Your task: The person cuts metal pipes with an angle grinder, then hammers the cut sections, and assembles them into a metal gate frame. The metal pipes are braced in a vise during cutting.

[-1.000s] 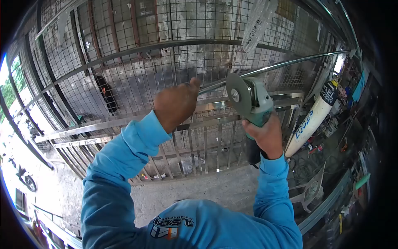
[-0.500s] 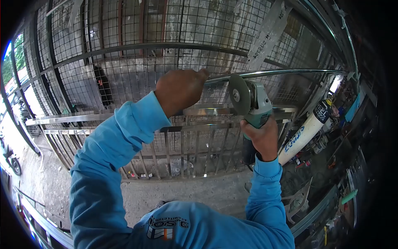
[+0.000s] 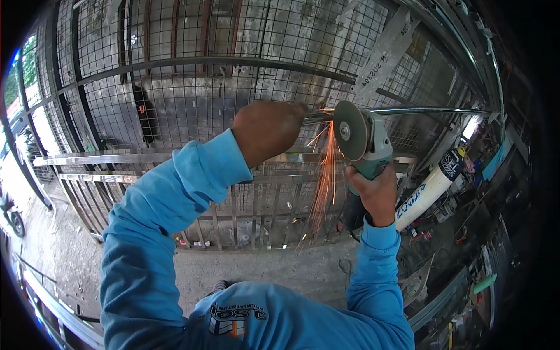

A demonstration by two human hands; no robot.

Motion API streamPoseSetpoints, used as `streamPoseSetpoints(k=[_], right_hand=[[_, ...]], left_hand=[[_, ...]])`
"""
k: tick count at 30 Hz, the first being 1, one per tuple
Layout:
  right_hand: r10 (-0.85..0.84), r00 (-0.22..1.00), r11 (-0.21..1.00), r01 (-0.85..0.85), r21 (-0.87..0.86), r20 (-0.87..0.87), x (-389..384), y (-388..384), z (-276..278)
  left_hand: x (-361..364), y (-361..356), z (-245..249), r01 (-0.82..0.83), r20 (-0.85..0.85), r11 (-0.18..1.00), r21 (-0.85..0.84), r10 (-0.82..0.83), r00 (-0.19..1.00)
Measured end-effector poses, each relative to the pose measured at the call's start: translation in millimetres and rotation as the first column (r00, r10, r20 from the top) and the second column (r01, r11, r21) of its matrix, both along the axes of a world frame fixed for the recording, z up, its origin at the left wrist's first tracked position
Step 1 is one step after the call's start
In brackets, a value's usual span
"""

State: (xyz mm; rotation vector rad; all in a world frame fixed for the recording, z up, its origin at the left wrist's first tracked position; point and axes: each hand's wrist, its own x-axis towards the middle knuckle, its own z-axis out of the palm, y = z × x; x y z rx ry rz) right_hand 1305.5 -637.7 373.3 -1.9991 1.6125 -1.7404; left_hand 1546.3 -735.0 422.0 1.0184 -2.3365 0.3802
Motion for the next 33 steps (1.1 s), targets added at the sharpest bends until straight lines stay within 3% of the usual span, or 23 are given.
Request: streamPoseSetpoints(k=[13,24,27,30,33], right_hand=[[-0.092,0.991,0.995,0.09,-0.033,-0.094,-7,-7,-11],[-0.061,0.996,0.998,0.059,-0.03,-0.073,-9,-15,-19],[-0.068,0.995,0.997,0.069,0.015,-0.071,-13,-13,-35],[-0.04,0.999,0.996,0.041,0.074,-0.014,-14,4,-45],[-0.083,0.997,0.995,0.083,0.055,0.004,-10,19,-41]], left_hand=[[0,-3,-8,0.042,-0.006,0.996,-0.082,-0.043,0.999],[2,-11,-11,0.066,-0.028,0.981,-0.18,-0.073,0.997],[4,-6,-5,0.062,-0.006,0.978,-0.202,-0.064,0.998],[0,-14,-7,-0.056,-0.019,0.982,-0.179,0.053,0.998],[-3,-36,-21,-0.126,-0.113,0.831,-0.542,0.077,0.991]])
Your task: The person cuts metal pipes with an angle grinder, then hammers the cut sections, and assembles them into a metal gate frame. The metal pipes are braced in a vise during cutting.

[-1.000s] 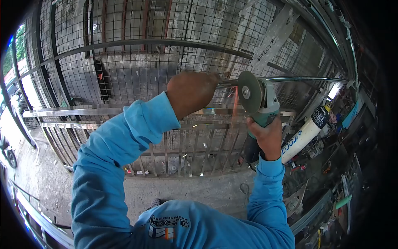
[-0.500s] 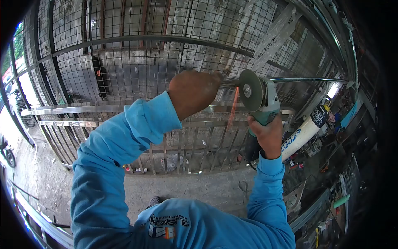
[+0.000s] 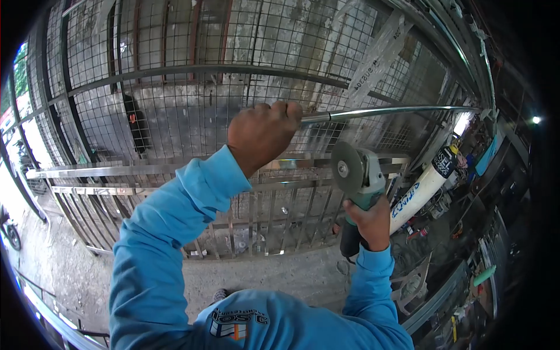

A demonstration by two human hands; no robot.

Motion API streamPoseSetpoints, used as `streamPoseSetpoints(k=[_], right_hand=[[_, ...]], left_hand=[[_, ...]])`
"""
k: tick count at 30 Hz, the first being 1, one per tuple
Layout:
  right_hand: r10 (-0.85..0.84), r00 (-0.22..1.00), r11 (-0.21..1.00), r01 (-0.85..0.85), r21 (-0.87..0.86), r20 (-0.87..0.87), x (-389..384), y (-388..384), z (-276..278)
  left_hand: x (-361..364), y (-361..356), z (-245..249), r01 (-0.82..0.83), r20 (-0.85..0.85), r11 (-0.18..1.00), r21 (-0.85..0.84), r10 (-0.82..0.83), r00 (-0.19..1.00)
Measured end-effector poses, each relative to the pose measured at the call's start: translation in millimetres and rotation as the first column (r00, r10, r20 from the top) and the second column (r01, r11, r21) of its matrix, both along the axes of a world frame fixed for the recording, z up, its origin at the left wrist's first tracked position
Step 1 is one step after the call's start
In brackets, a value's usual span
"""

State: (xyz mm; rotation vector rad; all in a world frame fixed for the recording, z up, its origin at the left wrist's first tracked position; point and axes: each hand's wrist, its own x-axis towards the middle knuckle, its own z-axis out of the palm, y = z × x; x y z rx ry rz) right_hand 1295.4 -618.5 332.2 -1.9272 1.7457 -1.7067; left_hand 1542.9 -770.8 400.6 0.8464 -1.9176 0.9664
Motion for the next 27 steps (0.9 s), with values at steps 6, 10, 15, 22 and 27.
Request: streamPoseSetpoints(k=[6,10,15,22,27], right_hand=[[-0.042,0.998,0.996,0.038,-0.084,-0.039,17,4,32],[-0.031,0.999,0.996,0.029,-0.08,-0.025,25,-3,46],[0.011,1.0,0.991,-0.013,-0.135,-0.014,31,-6,51],[-0.019,1.0,0.992,0.021,-0.128,0.015,39,-11,48],[-0.041,0.999,0.987,0.04,-0.157,-0.003,36,-16,36]], left_hand=[[4,1,6,0.043,-0.077,0.977,-0.207,-0.06,0.995],[7,5,9,0.056,-0.089,0.964,-0.258,-0.081,0.993],[8,4,6,0.023,-0.091,0.948,-0.317,-0.055,0.994],[7,4,0,0.05,-0.082,0.961,-0.272,-0.074,0.994],[8,9,1,0.05,-0.079,0.973,-0.227,-0.069,0.994]])
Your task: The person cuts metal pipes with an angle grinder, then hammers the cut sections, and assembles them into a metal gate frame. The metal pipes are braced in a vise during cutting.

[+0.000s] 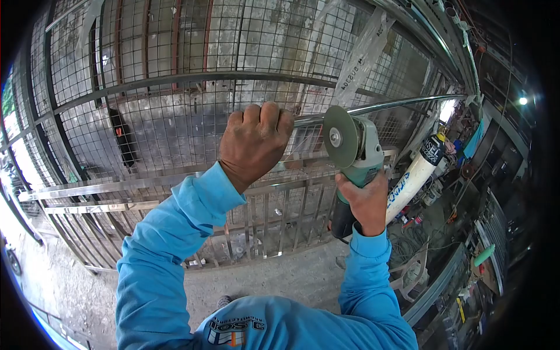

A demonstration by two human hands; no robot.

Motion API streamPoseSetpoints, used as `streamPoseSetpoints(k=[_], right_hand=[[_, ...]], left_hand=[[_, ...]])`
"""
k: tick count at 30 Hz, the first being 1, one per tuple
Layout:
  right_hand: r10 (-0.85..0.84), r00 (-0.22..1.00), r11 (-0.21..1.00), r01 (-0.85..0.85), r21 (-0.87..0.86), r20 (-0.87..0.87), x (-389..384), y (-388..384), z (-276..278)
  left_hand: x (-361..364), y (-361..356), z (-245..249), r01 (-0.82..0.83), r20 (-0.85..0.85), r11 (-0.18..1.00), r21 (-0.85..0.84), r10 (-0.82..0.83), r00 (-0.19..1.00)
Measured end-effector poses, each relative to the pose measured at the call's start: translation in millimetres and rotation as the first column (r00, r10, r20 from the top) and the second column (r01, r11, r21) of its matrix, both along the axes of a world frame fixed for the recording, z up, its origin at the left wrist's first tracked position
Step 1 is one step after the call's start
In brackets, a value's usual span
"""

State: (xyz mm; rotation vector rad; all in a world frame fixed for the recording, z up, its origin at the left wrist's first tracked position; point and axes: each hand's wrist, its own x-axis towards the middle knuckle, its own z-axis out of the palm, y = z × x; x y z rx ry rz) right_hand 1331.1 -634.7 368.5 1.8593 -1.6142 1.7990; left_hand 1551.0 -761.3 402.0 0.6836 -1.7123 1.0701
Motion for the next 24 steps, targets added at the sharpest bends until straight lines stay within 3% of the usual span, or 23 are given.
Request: streamPoseSetpoints(k=[6,12,16,18,20,21,22,23,24], right_hand=[[0.0,1.0,1.0,0.0,0.016,0.006,7,1,6],[-0.016,0.999,0.998,0.014,-0.065,-0.037,11,-1,23],[-0.039,0.998,0.997,0.035,-0.066,-0.056,11,8,42],[-0.054,0.999,0.993,0.054,-0.106,0.0,5,18,38],[-0.09,0.994,0.97,0.103,-0.219,0.068,-5,30,30],[-0.102,0.99,0.945,0.127,-0.3,0.098,-8,34,26],[-0.133,0.974,0.972,0.165,-0.168,0.184,-14,46,24],[-0.155,0.949,0.985,0.171,-0.036,0.273,-19,57,21],[-0.174,0.934,0.98,0.194,-0.034,0.311,-26,64,15]], left_hand=[[1,5,8,-0.007,-0.029,1.0,0.0,0.007,1.0],[9,-2,34,-0.012,-0.022,0.988,-0.153,0.009,1.0],[21,-8,66,-0.007,-0.002,0.932,-0.364,0.007,1.0],[39,-15,95,-0.061,0.055,0.906,-0.419,0.092,0.994],[63,-32,116,0.072,0.13,0.995,0.067,-0.08,0.988],[70,-39,141,-0.075,0.24,0.994,0.082,0.053,0.969],[90,-83,164,-0.077,0.384,0.996,0.038,0.057,0.922],[96,-102,188,-0.051,0.441,0.994,0.094,0.004,0.897],[101,-109,213,-0.013,0.437,0.975,0.22,-0.087,0.895]])
